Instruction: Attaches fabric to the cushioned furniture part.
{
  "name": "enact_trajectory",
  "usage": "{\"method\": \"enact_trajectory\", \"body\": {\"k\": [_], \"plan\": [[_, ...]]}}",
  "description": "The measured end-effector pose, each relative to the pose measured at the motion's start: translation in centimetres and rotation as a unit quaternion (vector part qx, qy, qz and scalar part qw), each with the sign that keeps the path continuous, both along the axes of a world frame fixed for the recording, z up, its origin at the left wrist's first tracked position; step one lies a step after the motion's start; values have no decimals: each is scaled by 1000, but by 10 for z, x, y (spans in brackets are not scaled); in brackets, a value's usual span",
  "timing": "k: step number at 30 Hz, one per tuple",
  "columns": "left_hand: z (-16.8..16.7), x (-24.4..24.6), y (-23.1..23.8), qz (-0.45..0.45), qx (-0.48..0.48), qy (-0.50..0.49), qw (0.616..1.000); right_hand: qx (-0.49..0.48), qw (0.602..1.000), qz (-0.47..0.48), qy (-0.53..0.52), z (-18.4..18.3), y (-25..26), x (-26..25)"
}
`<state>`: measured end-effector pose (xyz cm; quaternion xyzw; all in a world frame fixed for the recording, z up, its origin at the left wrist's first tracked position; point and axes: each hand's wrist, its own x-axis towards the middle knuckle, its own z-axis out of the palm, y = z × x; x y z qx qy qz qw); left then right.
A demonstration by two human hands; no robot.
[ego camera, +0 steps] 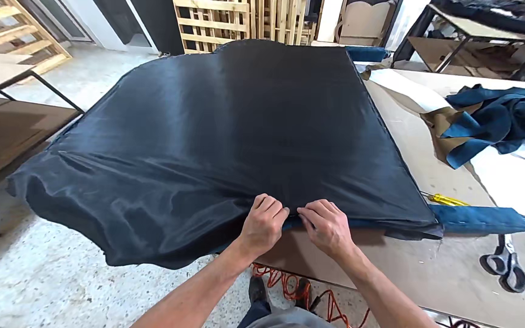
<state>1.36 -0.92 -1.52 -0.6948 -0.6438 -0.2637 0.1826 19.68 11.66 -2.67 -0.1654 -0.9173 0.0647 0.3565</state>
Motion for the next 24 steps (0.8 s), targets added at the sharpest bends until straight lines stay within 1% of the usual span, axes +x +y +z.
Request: {"method": "enact_trajectory", "body": {"k": [3, 6, 11, 15, 17, 21, 24], "plan": [[-2, -7, -1, -24, -7, -9, 1000, -6, 1000, 25, 9, -4, 4, 0], [-2, -11, -1, -28, -12, -19, 999, -8, 999, 35, 17, -6, 8, 2], [0, -10, 2, -14, -48, 5, 999, -11, 999, 14, 42, -12, 3, 2], [-2, -12, 2, -19, -33, 13, 999, -11, 997, -14, 76, -19, -1, -3], [-1, -15, 2, -22, -17, 0, 1000, -14, 997, -22, 75, -15, -5, -5], [1, -18, 6, -34, 2, -35, 999, -27, 999, -32, 35, 1, -10, -6], [-1, -18, 8, -36, 9, -58, 998, -32, 999, -33, 26, 4, -11, -6]]}}
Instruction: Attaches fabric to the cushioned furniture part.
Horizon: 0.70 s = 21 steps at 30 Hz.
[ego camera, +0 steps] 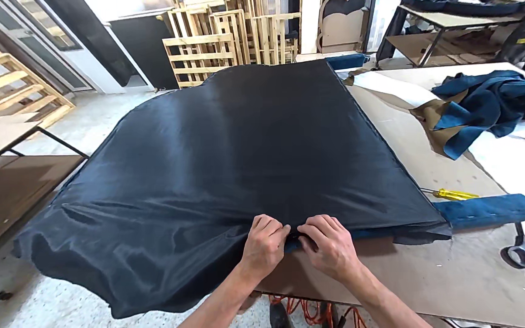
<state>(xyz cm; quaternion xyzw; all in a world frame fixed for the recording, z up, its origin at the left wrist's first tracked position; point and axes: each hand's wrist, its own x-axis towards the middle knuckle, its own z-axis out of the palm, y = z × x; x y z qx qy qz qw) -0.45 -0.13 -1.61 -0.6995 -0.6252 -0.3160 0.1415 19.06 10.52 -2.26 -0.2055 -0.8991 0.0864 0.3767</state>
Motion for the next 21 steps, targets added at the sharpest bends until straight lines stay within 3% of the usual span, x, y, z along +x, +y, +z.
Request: {"method": "enact_trajectory", "body": {"k": [9, 21], "plan": [[1, 0, 3, -28, -25, -54, 998, 27, 999, 20, 22, -15, 7, 3], [3, -7, -4, -58, -72, 15, 996, 23, 999, 28, 24, -16, -2, 3]]}}
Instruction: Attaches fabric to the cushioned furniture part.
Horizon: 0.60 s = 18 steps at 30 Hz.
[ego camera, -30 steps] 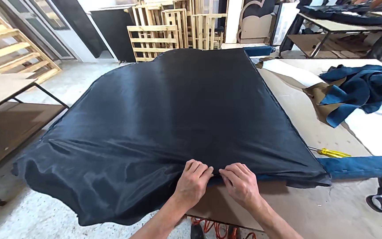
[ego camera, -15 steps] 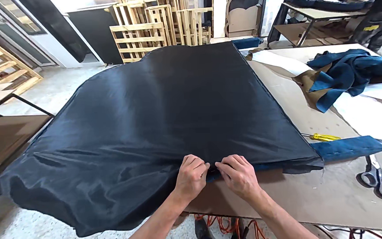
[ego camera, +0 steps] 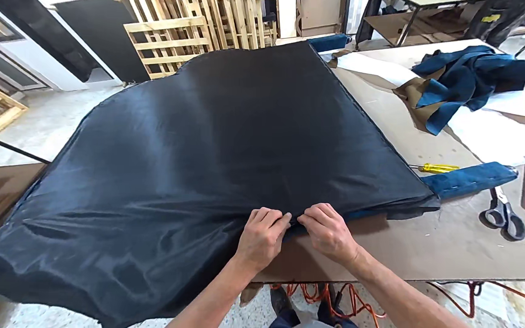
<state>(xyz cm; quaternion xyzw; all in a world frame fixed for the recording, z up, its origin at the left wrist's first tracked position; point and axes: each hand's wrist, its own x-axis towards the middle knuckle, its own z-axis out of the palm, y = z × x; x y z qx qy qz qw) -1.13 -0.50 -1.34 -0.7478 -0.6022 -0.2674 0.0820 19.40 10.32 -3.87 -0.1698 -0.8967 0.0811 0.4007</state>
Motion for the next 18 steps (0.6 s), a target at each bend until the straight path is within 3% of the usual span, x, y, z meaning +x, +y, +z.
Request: {"method": "enact_trajectory", "body": {"k": [10, 18], "plan": [[3, -13, 6, -90, 2, 3, 996, 34, 997, 57, -49, 14, 5, 2], [5, -7, 4, -47, 7, -2, 999, 66, 990, 108, -59, 19, 22, 0]]}}
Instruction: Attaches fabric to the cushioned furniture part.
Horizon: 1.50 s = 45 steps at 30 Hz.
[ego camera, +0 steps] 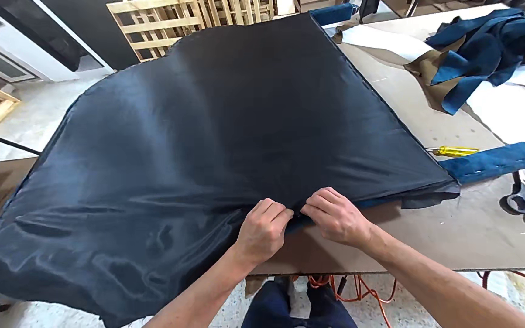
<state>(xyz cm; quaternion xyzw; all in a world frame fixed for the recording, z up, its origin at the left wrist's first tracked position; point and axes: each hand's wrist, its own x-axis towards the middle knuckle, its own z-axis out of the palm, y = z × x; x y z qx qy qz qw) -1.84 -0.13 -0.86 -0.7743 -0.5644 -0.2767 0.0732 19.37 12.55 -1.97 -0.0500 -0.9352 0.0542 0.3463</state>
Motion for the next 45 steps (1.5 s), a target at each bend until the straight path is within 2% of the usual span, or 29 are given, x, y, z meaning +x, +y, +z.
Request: {"method": "enact_trajectory", "body": {"k": [4, 8, 19, 31, 38, 45], "plan": [[1, 3, 1, 12, 7, -19, 1000, 36, 999, -23, 14, 3, 0, 3], [1, -2, 2, -31, 13, -22, 999, 43, 998, -54, 13, 2, -9, 5], [3, -9, 2, -82, -5, 3, 997, 45, 997, 35, -60, 16, -3, 3], [8, -12, 5, -106, -21, 42, 993, 72, 993, 47, -87, 22, -1, 2], [8, -14, 7, -121, -22, 62, 991, 80, 993, 60, -68, 19, -1, 2], [12, -16, 8, -154, -28, 97, 983, 83, 988, 68, -114, 26, -3, 1]]}}
